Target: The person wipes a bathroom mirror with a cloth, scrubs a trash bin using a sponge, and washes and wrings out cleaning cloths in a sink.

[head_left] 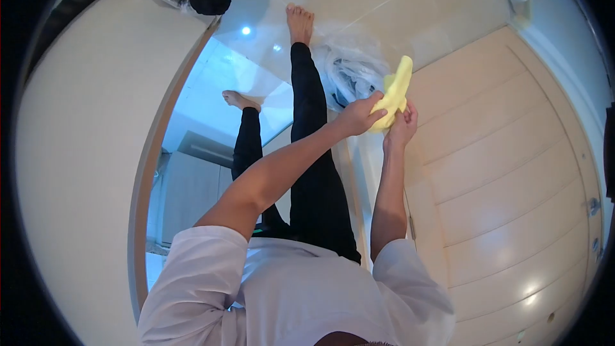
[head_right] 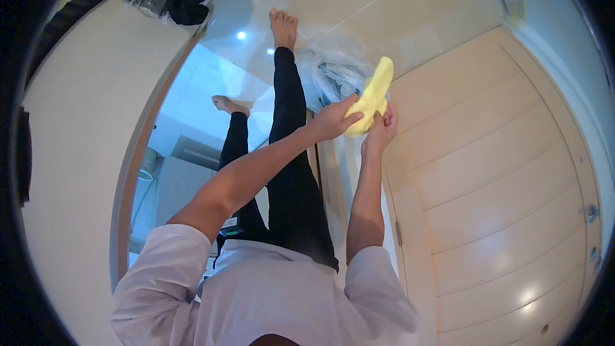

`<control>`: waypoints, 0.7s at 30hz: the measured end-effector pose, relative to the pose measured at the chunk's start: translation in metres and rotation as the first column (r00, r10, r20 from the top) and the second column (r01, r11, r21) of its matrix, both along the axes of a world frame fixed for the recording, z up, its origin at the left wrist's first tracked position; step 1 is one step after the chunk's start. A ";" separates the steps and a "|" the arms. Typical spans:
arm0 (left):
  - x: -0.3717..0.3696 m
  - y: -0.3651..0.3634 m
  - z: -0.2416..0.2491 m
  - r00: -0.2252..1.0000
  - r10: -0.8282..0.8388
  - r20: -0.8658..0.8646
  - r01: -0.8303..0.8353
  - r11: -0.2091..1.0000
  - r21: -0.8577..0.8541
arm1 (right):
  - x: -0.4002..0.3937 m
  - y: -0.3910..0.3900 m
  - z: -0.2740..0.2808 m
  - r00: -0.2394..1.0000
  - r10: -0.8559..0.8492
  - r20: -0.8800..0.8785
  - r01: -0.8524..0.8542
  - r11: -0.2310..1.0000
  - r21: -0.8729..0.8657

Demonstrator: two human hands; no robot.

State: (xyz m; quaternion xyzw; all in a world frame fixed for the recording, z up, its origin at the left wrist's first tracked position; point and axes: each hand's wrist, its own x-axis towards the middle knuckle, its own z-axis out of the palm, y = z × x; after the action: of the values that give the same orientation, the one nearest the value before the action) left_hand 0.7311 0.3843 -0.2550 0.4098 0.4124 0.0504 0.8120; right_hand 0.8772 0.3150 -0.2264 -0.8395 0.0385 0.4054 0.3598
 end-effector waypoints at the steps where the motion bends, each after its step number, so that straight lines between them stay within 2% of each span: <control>1: 0.005 -0.007 -0.009 0.992 -0.123 -0.013 0.123 0.992 0.020 | 0.013 -0.029 -0.014 0.988 0.095 0.118 -0.087 0.993 -0.073; 2: 0.006 -0.017 -0.014 0.993 -0.113 -0.024 0.113 0.993 0.017 | 0.020 -0.056 -0.027 0.952 0.204 0.228 -0.173 0.974 -0.149; 3: 0.007 -0.023 -0.018 0.946 -0.202 -0.254 0.254 0.948 0.192 | 0.024 -0.086 -0.036 0.932 0.271 0.241 -0.219 0.950 -0.222; 4: 0.002 -0.019 -0.027 0.834 -0.224 -0.504 0.420 0.850 0.319 | 0.023 -0.107 -0.041 0.908 0.341 0.242 -0.274 0.922 -0.274; 5: -0.007 -0.002 -0.036 0.810 -0.182 -0.558 0.414 0.851 0.323 | 0.017 -0.114 -0.037 0.952 0.272 0.143 -0.226 0.934 -0.276; 6: -0.019 0.019 -0.043 0.876 -0.003 -0.482 0.230 0.882 0.412 | 0.022 -0.159 -0.054 0.945 0.282 0.168 -0.184 0.879 -0.439; 7: -0.032 0.041 -0.049 0.909 0.171 -0.380 0.042 0.870 0.492 | 0.007 -0.144 -0.034 0.965 0.239 0.106 -0.130 0.790 -0.600; 8: -0.049 0.075 -0.048 0.868 0.341 -0.361 -0.045 0.779 0.626 | 0.009 -0.155 -0.027 0.856 0.517 -0.015 -0.373 0.597 -0.710; 9: -0.070 0.114 -0.043 0.817 0.486 -0.310 -0.117 0.665 0.737 | 0.009 -0.173 -0.022 0.849 0.521 -0.084 -0.448 0.627 -0.637; 10: -0.096 0.155 -0.051 0.745 0.612 -0.267 -0.109 0.505 0.856 | 0.005 -0.184 -0.019 0.838 0.525 -0.149 -0.508 0.651 -0.565; 11: -0.119 0.197 -0.031 0.596 0.725 -0.346 -0.207 0.554 0.806 | 0.000 -0.185 -0.019 0.828 0.537 -0.160 -0.525 0.643 -0.558; 12: -0.152 0.237 -0.053 0.512 0.830 -0.223 -0.154 0.345 0.926 | -0.005 -0.184 -0.017 0.782 0.582 -0.224 -0.610 0.637 -0.471; 13: -0.176 0.278 -0.043 0.422 0.844 -0.332 -0.372 0.495 0.785 | -0.008 -0.179 -0.016 0.728 0.628 -0.276 -0.683 0.626 -0.377; 14: -0.220 0.300 -0.072 0.394 0.852 -0.345 -0.200 0.446 0.872 | -0.022 -0.177 -0.022 0.722 0.641 -0.261 -0.687 0.621 -0.377; 16: -0.270 0.332 -0.100 0.369 0.762 -0.532 -0.082 0.596 0.799 | -0.024 -0.142 -0.030 0.707 0.617 -0.347 -0.705 0.655 -0.273; 17: -0.271 0.336 -0.096 0.357 0.771 -0.527 -0.093 0.590 0.802 | -0.023 -0.109 -0.032 0.668 0.645 -0.370 -0.741 0.618 -0.261; 19: -0.278 0.332 -0.086 0.055 0.826 -0.562 0.340 0.513 0.788 | -0.040 -0.022 -0.039 0.630 0.686 -0.363 -0.775 0.584 -0.241; 20: -0.280 0.329 -0.080 0.046 0.823 -0.567 0.339 0.521 0.783 | -0.048 0.020 -0.050 0.633 0.700 -0.330 -0.773 0.589 -0.235; 21: -0.283 0.324 -0.073 -0.066 0.898 -0.434 0.439 0.417 0.796 | -0.060 0.058 -0.067 0.685 0.685 -0.247 -0.725 0.674 -0.143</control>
State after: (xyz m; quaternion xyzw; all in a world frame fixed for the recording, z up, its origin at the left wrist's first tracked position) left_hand 0.4484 0.7086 -0.3281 0.5274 0.8324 0.1348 -0.1037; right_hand 0.8174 0.3730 -0.2935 -0.7857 -0.2120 0.5769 0.0706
